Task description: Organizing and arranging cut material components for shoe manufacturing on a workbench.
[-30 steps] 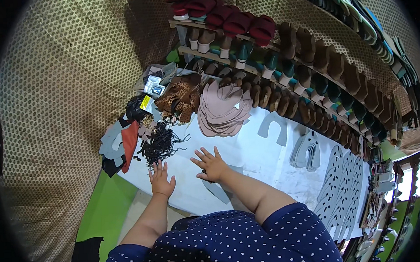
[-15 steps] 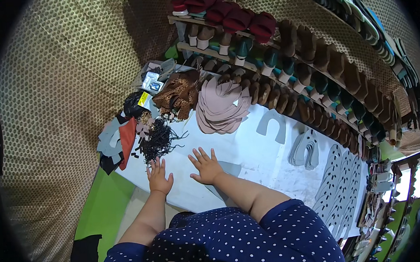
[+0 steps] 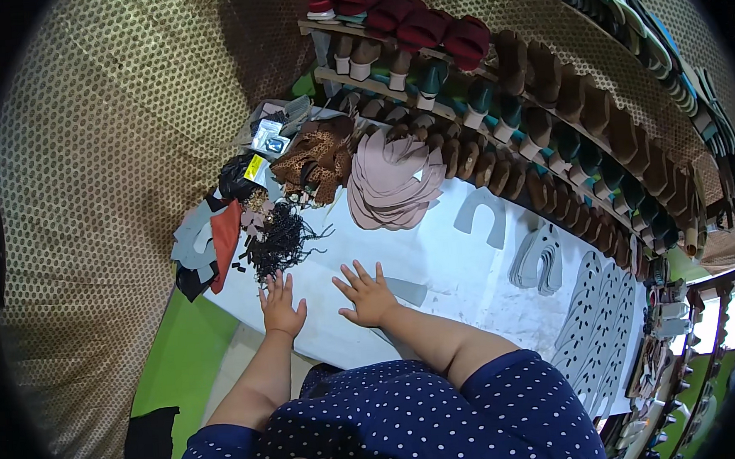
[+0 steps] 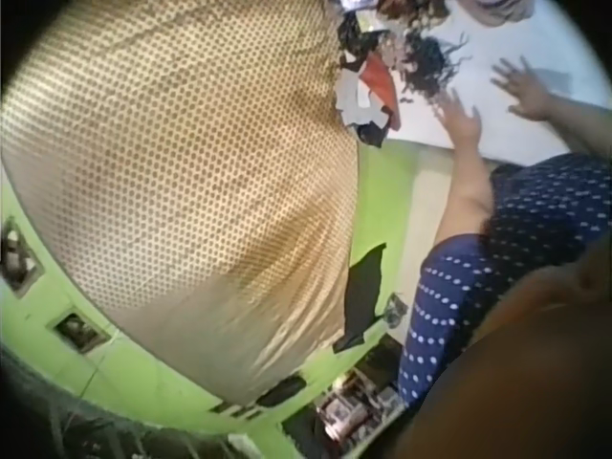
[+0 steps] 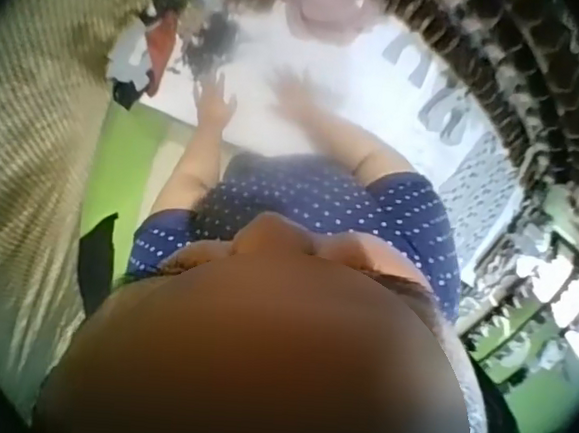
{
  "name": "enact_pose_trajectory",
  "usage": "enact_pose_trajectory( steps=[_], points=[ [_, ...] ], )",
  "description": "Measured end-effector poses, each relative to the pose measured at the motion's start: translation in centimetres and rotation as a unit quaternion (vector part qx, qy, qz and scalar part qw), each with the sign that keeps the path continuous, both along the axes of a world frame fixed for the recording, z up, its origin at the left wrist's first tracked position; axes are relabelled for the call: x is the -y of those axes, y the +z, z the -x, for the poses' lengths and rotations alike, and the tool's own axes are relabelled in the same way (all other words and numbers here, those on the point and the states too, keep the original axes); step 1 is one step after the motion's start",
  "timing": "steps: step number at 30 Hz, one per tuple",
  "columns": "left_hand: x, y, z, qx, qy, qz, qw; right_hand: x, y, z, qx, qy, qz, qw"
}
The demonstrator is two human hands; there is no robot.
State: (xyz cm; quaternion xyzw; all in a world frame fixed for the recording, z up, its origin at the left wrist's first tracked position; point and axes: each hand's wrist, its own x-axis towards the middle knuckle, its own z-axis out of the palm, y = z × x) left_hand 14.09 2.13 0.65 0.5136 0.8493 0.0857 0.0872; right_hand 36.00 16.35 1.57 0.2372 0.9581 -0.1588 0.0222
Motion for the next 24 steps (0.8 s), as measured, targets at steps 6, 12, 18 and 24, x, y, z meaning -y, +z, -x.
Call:
enact_pose_trajectory(
  steps=[6,12,18,24],
  points=[
    [0.4,-0.6,0.0,-0.002,0.002,0.0,1.0,0.0,-0.2,0.1,0.007,0.006,0.001,1.0],
    [0.4,-0.6,0.1,-0.001,0.006,0.0,1.0,-3.5,-0.8,0.0,-0.009,0.056,-0.006,0.998],
    [0.2,-0.4,0.2,-0.005,-0.002,0.001,1.0,-4.0,-0.5,0.1,-0.014,0.041,-0.027,0.999],
    [0.1,-0.6,0.0,-0.004,0.003,0.006,1.0,-3.3,-0.6,0.0,-0.002,0.038,-0.018,0.999]
  ],
)
